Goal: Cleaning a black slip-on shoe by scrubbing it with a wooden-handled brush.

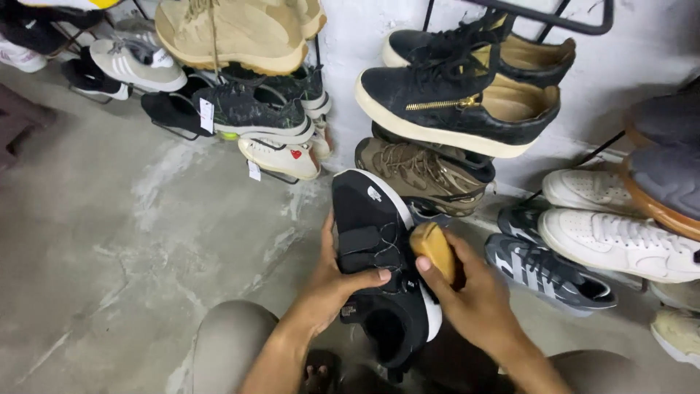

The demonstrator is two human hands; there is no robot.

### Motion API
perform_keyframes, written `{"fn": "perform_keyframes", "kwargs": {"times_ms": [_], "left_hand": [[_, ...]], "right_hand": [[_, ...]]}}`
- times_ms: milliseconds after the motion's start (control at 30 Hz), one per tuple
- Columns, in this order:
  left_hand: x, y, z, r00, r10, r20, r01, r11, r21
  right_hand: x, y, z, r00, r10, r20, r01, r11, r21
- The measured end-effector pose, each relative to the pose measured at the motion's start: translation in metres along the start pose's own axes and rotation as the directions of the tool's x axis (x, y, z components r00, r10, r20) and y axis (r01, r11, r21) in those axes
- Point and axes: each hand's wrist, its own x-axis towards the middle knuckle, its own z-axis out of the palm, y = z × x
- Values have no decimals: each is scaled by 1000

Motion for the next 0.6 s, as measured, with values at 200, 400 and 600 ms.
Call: {"fn": "perform_keyframes", "kwargs": {"times_ms": [200, 400, 600], "left_hand": [[-3, 3, 0, 998, -65, 0, 65, 997, 44], [5, -8, -6, 998, 21, -57, -17, 997, 77], [9, -10, 6, 996, -81, -26, 84, 990, 111]], "right_hand": [[29, 15, -9, 801, -598, 3, 589, 789, -174], [28, 26, 21, 919, -394, 1, 368, 857, -360], [46, 33, 6, 884, -452, -116, 449, 892, -51]]}}
